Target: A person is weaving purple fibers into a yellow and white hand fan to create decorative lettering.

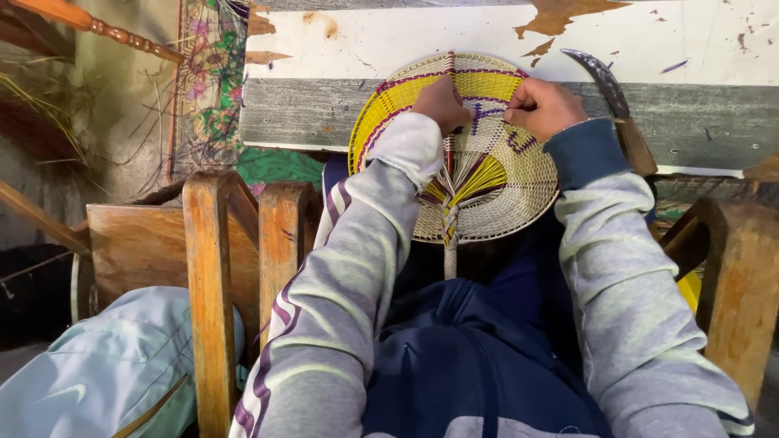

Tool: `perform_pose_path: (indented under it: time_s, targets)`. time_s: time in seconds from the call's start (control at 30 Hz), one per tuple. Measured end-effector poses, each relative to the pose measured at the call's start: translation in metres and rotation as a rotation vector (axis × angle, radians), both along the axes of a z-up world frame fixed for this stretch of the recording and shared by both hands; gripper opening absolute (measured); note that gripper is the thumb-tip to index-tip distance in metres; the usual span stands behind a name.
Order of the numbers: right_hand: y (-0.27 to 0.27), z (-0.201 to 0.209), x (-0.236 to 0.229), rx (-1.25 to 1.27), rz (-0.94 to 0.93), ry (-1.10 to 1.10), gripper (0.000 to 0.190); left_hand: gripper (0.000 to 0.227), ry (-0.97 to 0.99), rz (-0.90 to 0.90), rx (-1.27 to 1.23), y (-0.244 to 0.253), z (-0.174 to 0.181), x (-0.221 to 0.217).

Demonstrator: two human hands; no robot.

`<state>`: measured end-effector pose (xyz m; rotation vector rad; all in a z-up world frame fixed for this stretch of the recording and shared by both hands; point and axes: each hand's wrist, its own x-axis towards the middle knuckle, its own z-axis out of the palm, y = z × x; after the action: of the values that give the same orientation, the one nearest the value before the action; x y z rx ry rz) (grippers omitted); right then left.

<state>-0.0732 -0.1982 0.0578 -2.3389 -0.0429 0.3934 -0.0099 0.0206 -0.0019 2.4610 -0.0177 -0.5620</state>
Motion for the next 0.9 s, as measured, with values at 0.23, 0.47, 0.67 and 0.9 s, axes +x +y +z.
perform_pose_path:
  time_s: [0.23,0.47,0.67,0.9]
  targets:
    - [-0.004,-0.018,0.004,-0.03,0.014,-0.093,0.015,0.049,-0.1,0.012,0.038,-0.007,0.001,-0.013]
    - [-0.005,-0.024,0.007,-0.06,0.017,-0.076,0.016,0.042,-0.135,0.014,-0.062,0.001,-0.011,-0.01]
    - [-0.004,-0.022,0.007,-0.088,0.022,-0.064,0.017,0.04,-0.141,0.014,-0.086,0.002,-0.003,-0.013]
    - [-0.004,-0.025,0.008,-0.108,0.031,-0.065,0.018,0.045,-0.195,0.018,-0.055,-0.001,-0.007,-0.014]
